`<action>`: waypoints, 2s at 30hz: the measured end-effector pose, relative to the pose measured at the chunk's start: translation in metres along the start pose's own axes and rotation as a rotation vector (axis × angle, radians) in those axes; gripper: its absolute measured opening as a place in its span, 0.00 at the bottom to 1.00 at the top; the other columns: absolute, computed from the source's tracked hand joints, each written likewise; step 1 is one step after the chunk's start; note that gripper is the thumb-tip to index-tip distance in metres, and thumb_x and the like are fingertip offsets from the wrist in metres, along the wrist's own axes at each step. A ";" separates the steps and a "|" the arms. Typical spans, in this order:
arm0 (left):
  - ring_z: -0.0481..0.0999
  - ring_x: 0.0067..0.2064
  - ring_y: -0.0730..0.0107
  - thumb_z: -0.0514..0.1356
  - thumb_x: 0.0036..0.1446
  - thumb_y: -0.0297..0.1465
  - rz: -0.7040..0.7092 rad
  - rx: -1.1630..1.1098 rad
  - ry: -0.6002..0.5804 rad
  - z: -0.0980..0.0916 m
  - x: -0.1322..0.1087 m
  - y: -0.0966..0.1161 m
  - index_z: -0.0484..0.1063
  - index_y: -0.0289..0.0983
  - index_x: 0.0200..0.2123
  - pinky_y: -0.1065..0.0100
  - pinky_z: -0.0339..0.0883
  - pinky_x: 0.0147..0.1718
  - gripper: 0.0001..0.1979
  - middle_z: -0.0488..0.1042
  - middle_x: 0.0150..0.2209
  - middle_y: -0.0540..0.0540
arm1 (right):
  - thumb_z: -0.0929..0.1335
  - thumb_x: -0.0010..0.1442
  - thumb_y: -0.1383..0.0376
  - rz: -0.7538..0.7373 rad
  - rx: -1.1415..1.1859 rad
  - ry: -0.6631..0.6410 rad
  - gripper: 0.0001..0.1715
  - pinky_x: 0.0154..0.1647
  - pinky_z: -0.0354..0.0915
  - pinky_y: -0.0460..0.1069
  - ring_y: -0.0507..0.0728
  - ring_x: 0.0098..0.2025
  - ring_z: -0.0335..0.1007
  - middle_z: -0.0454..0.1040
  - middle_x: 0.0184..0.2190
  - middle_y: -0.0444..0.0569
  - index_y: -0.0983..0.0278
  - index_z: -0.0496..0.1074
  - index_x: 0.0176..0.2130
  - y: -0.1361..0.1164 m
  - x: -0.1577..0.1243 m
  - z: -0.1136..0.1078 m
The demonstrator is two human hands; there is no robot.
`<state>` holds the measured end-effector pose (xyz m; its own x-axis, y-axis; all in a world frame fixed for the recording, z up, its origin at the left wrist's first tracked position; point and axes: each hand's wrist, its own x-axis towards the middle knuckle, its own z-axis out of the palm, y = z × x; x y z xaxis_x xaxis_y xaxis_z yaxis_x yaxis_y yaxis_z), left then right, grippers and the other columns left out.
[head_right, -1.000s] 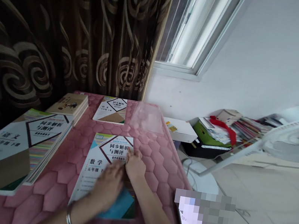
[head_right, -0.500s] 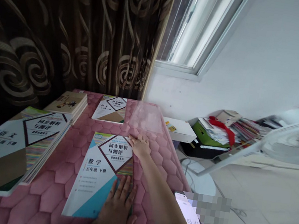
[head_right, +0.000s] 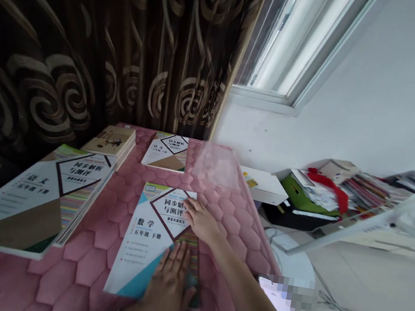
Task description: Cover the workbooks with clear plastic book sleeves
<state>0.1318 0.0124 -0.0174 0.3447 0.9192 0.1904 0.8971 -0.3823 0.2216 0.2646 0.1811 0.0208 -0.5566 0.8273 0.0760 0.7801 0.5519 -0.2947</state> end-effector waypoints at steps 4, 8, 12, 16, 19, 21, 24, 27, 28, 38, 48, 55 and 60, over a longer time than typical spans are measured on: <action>0.58 0.67 0.56 0.52 0.60 0.36 -0.088 0.138 0.138 -0.013 -0.035 -0.056 0.50 0.33 0.69 0.55 0.61 0.61 0.35 0.54 0.68 0.39 | 0.57 0.69 0.61 0.023 -0.056 -0.034 0.27 0.68 0.52 0.56 0.57 0.67 0.55 0.58 0.66 0.53 0.64 0.61 0.64 0.000 0.004 -0.006; 0.59 0.66 0.57 0.52 0.59 0.35 -0.095 0.307 0.329 -0.024 -0.071 -0.089 0.37 0.34 0.71 0.52 0.57 0.61 0.40 0.57 0.67 0.39 | 0.59 0.67 0.64 0.046 -0.111 -0.027 0.28 0.69 0.48 0.62 0.65 0.68 0.51 0.58 0.66 0.58 0.67 0.62 0.64 -0.030 0.003 -0.006; 0.61 0.65 0.56 0.52 0.57 0.32 -0.134 0.350 0.387 -0.023 -0.077 -0.085 0.33 0.34 0.71 0.52 0.53 0.62 0.43 0.58 0.67 0.37 | 0.62 0.67 0.56 -0.278 -0.031 -0.118 0.32 0.71 0.42 0.57 0.61 0.70 0.45 0.55 0.67 0.47 0.60 0.58 0.66 -0.092 -0.007 0.017; 0.64 0.63 0.54 0.52 0.56 0.33 -0.154 0.324 0.401 -0.018 -0.073 -0.079 0.33 0.34 0.71 0.53 0.53 0.62 0.44 0.60 0.66 0.38 | 0.59 0.69 0.54 -0.469 0.001 -0.128 0.34 0.71 0.40 0.55 0.59 0.70 0.44 0.50 0.69 0.48 0.61 0.52 0.68 -0.125 0.023 0.036; 0.61 0.65 0.54 0.52 0.55 0.32 -0.166 0.303 0.371 -0.019 -0.073 -0.079 0.34 0.34 0.71 0.52 0.54 0.62 0.44 0.58 0.67 0.38 | 0.60 0.68 0.55 -0.366 -0.066 -0.190 0.34 0.71 0.40 0.57 0.59 0.70 0.42 0.48 0.69 0.53 0.66 0.53 0.68 -0.116 0.078 0.033; 0.59 0.66 0.54 0.52 0.55 0.33 -0.162 0.300 0.367 -0.021 -0.073 -0.078 0.34 0.34 0.71 0.52 0.54 0.62 0.44 0.57 0.67 0.39 | 0.61 0.68 0.56 -0.290 -0.079 -0.197 0.33 0.70 0.43 0.58 0.59 0.70 0.44 0.50 0.68 0.56 0.68 0.56 0.66 -0.109 0.113 0.025; 0.57 0.67 0.55 0.51 0.56 0.33 -0.184 0.307 0.356 -0.023 -0.074 -0.077 0.35 0.35 0.71 0.51 0.54 0.62 0.42 0.57 0.68 0.41 | 0.59 0.69 0.59 -0.242 -0.084 -0.151 0.32 0.68 0.44 0.61 0.62 0.70 0.44 0.51 0.67 0.60 0.74 0.56 0.65 -0.115 0.136 0.018; 0.57 0.67 0.56 0.51 0.57 0.33 -0.179 0.322 0.367 -0.023 -0.073 -0.078 0.35 0.34 0.71 0.51 0.54 0.62 0.42 0.57 0.68 0.40 | 0.56 0.70 0.58 -0.267 -0.079 -0.129 0.33 0.68 0.42 0.61 0.62 0.71 0.40 0.46 0.69 0.60 0.77 0.52 0.66 -0.133 0.110 0.021; 0.58 0.67 0.56 0.51 0.56 0.33 -0.166 0.327 0.380 -0.022 -0.073 -0.078 0.36 0.34 0.71 0.52 0.54 0.62 0.42 0.58 0.67 0.40 | 0.56 0.70 0.56 -0.296 -0.071 -0.141 0.35 0.69 0.41 0.60 0.61 0.71 0.38 0.44 0.70 0.58 0.76 0.51 0.66 -0.138 0.094 0.024; 0.61 0.65 0.56 0.50 0.60 0.33 -0.115 0.303 0.396 -0.029 -0.073 -0.081 0.33 0.33 0.71 0.53 0.49 0.64 0.40 0.61 0.66 0.38 | 0.55 0.70 0.61 0.130 -0.121 -0.094 0.31 0.70 0.40 0.64 0.64 0.71 0.40 0.48 0.69 0.56 0.68 0.55 0.67 -0.054 0.006 -0.011; 0.58 0.66 0.55 0.50 0.62 0.34 -0.063 0.305 0.385 -0.032 -0.075 -0.083 0.37 0.31 0.70 0.52 0.47 0.64 0.38 0.61 0.65 0.35 | 0.57 0.68 0.57 0.075 -0.121 0.056 0.33 0.68 0.51 0.63 0.63 0.69 0.47 0.50 0.69 0.49 0.64 0.53 0.68 -0.101 -0.133 0.047; 0.68 0.58 0.56 0.47 0.64 0.31 -0.304 0.128 0.149 -0.050 -0.044 -0.094 0.72 0.36 0.50 0.54 0.63 0.53 0.18 0.67 0.61 0.38 | 0.57 0.66 0.58 0.452 0.224 0.225 0.27 0.56 0.66 0.58 0.61 0.57 0.69 0.70 0.58 0.54 0.62 0.68 0.59 -0.052 -0.140 0.019; 0.74 0.48 0.57 0.51 0.61 0.26 -0.476 -0.084 -0.018 -0.081 0.018 -0.118 0.69 0.32 0.41 0.59 0.66 0.47 0.09 0.73 0.45 0.35 | 0.61 0.63 0.58 0.501 0.463 0.161 0.22 0.44 0.72 0.52 0.59 0.43 0.76 0.78 0.44 0.53 0.63 0.73 0.51 -0.062 -0.097 -0.001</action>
<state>0.0097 0.0668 0.0378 -0.0939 0.9950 0.0329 0.9311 0.0761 0.3567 0.2705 0.0673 0.0325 -0.0849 0.9954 -0.0450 0.7094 0.0287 -0.7042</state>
